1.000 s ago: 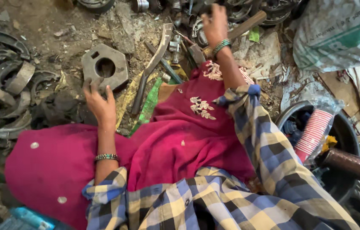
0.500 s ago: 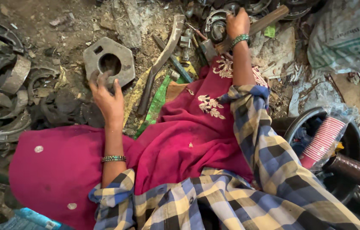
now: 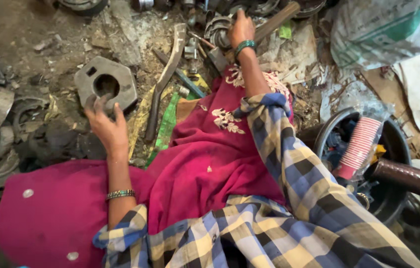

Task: The person sits on the ground and uses a hammer and chisel to shape a metal part placed on a metal block. They repeatedly strike the chisel to adjust the metal piece's shape.

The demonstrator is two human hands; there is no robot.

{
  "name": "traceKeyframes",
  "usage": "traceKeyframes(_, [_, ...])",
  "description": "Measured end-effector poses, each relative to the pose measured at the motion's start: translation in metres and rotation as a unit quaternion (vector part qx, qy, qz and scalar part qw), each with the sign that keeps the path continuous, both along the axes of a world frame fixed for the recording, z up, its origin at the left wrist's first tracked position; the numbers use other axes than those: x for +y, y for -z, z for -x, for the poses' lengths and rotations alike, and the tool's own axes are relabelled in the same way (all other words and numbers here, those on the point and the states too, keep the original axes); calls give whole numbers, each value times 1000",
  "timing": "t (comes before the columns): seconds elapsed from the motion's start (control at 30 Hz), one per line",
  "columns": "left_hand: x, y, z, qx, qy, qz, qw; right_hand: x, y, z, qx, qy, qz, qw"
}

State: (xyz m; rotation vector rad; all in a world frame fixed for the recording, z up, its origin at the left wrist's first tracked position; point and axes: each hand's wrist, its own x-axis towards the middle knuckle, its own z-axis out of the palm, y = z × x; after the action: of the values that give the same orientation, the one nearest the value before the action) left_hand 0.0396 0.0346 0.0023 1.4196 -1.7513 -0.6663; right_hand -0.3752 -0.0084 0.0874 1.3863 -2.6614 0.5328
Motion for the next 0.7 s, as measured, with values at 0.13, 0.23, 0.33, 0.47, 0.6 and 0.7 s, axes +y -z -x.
traceKeyframes(0.13, [-3,2,1,-2,16,18,1000,-2,2,3,-65,-13,61,996])
traceKeyframes(0.23, [-4,3,4,-1,10,29,1000,1,2,5,-103,-39,117,987])
traceKeyframes(0.33, [-4,3,7,-1,3,22,1000,10,0,3,-129,-157,178,963])
traceKeyframes(0.47, [-4,-10,14,10,39,16,999,23,-5,-11,-157,-260,187,934])
traceKeyframes(0.6, [0,-25,28,62,111,-8,992,37,-4,-42,-426,-290,207,832])
traceKeyframes(0.7, [2,-31,41,101,128,32,986,54,5,-78,-515,-347,188,761])
